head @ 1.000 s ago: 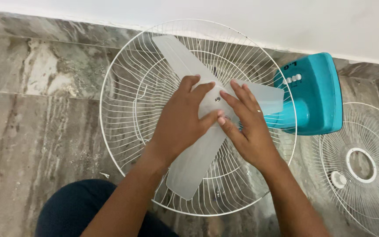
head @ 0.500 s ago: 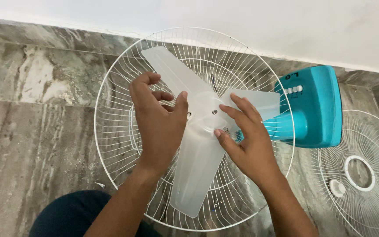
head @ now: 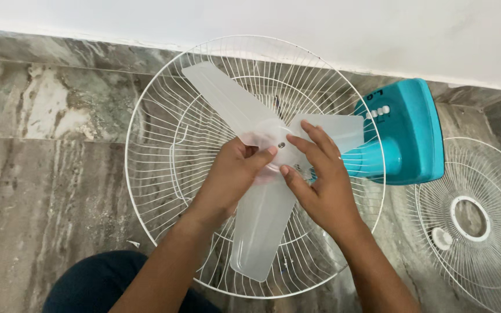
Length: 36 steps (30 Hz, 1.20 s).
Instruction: The person disassembles a teal electric fan by removing the front grille, unscrewing the central hub nut, detaching the fan blades, and removing the rear grille. The components are placed on the floor beside the fan base.
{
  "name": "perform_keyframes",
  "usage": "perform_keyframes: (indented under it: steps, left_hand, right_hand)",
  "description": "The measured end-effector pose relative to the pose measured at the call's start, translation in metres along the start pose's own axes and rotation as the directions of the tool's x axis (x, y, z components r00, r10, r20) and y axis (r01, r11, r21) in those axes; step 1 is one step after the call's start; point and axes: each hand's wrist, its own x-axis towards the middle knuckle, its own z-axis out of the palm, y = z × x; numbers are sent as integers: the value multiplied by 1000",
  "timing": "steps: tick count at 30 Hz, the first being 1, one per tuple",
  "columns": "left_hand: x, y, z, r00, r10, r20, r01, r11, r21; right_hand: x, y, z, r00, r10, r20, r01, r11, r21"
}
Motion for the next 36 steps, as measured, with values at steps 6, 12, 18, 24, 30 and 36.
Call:
perform_keyframes:
  steps: [6, 12, 18, 24, 30, 36]
  left_hand:
    - [3, 0, -6, 995, -91, -50, 92, 996, 11]
    - [0, 1, -6, 998, -64, -25, 62, 997, -55]
    - [-4, 3, 1, 1000, -8, 3, 8, 995, -102]
    - [-8, 7, 8, 997, 58, 41, -52, 988, -144]
    - [-7, 9, 6, 998, 22, 54, -14, 990, -142]
    - [-5, 8, 4, 994, -91, 55, 97, 988, -120]
  right_hand:
    - [-1, 4, -3, 1000, -7, -9, 7, 1000, -6]
    - [1, 2, -5, 1000, 14, 5, -14, 1000, -5]
    - [1, 1, -8, 1000, -11, -4, 11, 1000, 21]
    - [3, -4, -14, 1000, 11, -11, -10, 997, 77]
    - [4, -8, -13, 999, 46, 1, -46, 994, 95]
    - [4, -7, -14, 999, 36, 0, -36, 998, 58]
